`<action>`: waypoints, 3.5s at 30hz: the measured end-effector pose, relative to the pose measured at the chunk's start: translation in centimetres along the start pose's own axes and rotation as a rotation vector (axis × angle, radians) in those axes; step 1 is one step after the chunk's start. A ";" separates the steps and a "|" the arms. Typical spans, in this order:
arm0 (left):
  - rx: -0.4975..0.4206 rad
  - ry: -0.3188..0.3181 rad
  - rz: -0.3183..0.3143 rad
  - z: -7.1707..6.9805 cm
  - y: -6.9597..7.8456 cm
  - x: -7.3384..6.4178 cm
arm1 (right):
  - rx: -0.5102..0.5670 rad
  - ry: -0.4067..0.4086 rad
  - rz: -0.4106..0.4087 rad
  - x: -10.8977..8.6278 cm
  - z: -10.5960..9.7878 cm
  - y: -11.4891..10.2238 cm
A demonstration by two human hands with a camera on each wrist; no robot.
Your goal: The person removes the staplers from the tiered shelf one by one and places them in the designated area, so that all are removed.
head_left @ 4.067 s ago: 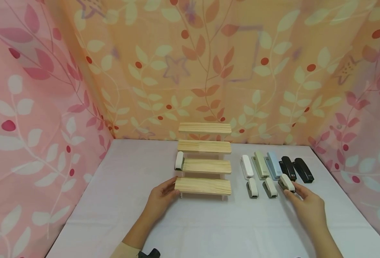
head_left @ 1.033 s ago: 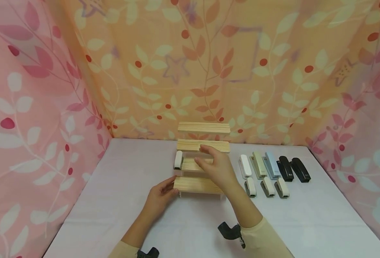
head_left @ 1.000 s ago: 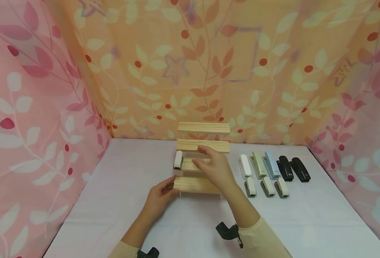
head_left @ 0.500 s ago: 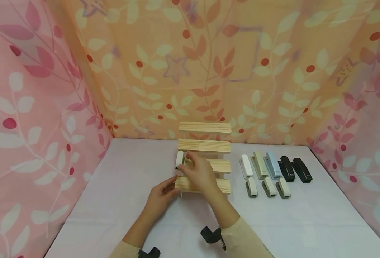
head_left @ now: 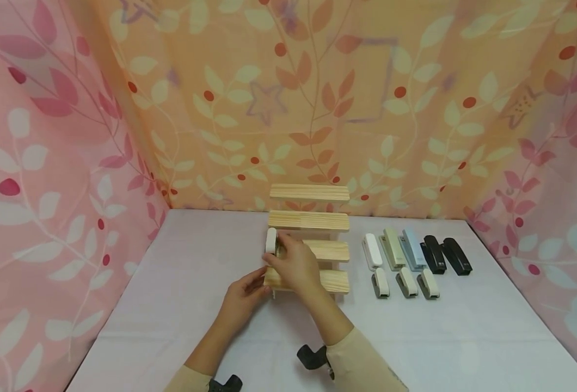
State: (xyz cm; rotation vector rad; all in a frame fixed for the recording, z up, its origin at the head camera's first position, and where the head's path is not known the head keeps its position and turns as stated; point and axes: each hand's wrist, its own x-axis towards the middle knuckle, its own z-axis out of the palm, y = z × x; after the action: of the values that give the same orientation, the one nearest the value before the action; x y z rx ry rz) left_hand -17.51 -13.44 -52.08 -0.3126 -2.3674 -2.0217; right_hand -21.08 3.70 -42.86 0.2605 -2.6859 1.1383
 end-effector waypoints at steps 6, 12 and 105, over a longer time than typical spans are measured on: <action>0.018 0.002 0.015 0.1 -0.1 0.0 | -0.042 0.044 -0.020 0.0 0.6 -0.1; 0.012 -0.001 0.005 0.1 -0.1 0.1 | -0.033 0.069 -0.028 0.0 0.8 0.1; -0.036 -0.008 -0.016 0.5 -0.5 -0.2 | -0.184 0.337 0.298 -12.1 -25.6 22.4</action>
State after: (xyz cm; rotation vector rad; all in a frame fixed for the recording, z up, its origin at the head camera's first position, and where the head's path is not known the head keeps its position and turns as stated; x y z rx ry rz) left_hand -17.31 -13.09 -52.66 -0.3045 -2.3476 -2.0763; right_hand -11.72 38.57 -44.01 -0.3421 -2.5508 0.8989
